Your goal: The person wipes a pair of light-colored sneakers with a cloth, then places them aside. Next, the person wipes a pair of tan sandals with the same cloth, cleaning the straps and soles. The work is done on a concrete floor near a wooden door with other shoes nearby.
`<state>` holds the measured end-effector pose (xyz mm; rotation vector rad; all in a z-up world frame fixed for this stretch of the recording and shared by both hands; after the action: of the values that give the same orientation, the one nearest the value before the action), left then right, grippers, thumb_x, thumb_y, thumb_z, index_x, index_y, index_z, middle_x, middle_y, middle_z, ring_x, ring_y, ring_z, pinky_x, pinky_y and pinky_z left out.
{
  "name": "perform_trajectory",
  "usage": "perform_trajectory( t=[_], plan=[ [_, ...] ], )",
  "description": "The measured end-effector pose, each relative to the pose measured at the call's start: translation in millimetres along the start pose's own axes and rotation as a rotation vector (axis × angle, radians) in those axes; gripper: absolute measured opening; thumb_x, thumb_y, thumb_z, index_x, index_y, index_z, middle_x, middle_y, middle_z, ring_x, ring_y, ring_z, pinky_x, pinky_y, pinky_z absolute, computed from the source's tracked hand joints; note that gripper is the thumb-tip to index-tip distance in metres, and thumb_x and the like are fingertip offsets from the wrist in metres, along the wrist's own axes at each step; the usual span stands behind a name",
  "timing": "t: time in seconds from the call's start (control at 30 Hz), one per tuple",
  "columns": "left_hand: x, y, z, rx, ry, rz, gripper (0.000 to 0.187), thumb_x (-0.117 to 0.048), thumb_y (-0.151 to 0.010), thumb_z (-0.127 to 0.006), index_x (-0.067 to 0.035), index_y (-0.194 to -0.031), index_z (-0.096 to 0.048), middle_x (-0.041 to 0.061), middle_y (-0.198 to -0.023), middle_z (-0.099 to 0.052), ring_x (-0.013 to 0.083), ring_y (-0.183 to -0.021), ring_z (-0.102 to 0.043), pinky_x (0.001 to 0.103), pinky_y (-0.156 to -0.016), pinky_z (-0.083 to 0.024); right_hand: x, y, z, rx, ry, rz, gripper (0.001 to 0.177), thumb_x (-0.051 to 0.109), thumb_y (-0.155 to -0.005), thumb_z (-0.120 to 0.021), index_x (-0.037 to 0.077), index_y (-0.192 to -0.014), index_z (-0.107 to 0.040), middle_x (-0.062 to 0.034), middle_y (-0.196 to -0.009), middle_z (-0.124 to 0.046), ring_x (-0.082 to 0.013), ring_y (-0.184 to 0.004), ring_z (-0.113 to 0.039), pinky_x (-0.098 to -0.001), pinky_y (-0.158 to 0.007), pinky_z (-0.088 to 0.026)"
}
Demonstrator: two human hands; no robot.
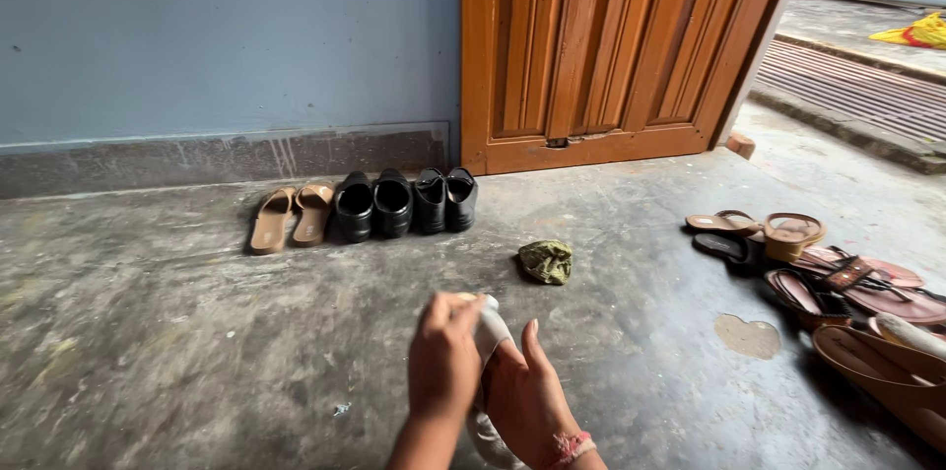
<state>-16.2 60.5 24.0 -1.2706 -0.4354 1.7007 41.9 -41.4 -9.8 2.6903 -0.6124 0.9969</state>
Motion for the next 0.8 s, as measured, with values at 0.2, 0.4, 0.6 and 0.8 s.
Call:
perform_trajectory(
  t=[0.2, 0.4, 0.6, 0.8],
  plan=[
    [25.0, -24.1, 15.7, 0.199, 0.136, 0.296, 0.021, -0.007, -0.091, -0.064, -0.01, -0.107, -0.078, 0.007, -0.104, -0.068, 0.0275, -0.096, -0.07, 0.037, -0.084, -0.056, -14.2, -12.0, 20.3, -0.232, 0.22, 0.063, 0.047, 0.036, -0.092, -0.052, 0.009, -0.129, -0.061, -0.0044, -0.12, -0.071, -0.0147, -0.11, -0.066, -0.0309, -0.097, -0.049],
    [26.6, -21.2, 26.3, 0.125, 0.333, 0.288, 0.021, -0.008, -0.094, -0.06, -0.007, -0.109, -0.075, 0.006, -0.109, -0.073, 0.0264, -0.1, -0.073, 0.036, -0.086, -0.057, -16.8, -13.7, 37.6, -0.101, 1.069, 0.133, 0.025, 0.028, -0.092, -0.065, 0.004, -0.088, -0.058, 0.0002, -0.092, -0.049, -0.0125, -0.087, -0.049, -0.029, -0.082, -0.042],
    [16.0, -26.4, 24.5, 0.312, -0.075, 0.255, 0.024, -0.021, -0.096, -0.062, -0.01, -0.114, -0.073, 0.012, -0.11, -0.067, 0.0312, -0.101, -0.068, 0.042, -0.086, -0.055, -29.7, -15.2, 44.0, -0.072, 0.875, 0.19, 0.022, 0.019, -0.089, -0.063, -0.003, -0.086, -0.061, -0.0053, -0.091, -0.054, -0.0165, -0.087, -0.053, -0.0306, -0.082, -0.043],
    [22.6, -22.8, 21.5, 0.437, -0.265, 0.395, 0.029, -0.031, -0.097, -0.061, -0.011, -0.114, -0.071, 0.013, -0.112, -0.068, 0.0326, -0.106, -0.066, 0.044, -0.089, -0.054, -36.4, -11.9, 29.2, -0.108, 1.036, 0.243, 0.018, 0.011, -0.088, -0.063, -0.006, -0.086, -0.057, -0.0084, -0.094, -0.054, -0.0197, -0.088, -0.056, -0.0325, -0.081, -0.046]
  ],
)
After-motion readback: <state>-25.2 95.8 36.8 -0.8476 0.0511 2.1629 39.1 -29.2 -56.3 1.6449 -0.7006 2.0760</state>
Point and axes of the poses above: each hand's wrist, its own y-axis away from the middle knuckle, its own z-axis out of the back of the hand, x = y × z, the point moved 2 cm from there along -y, towards the middle knuckle
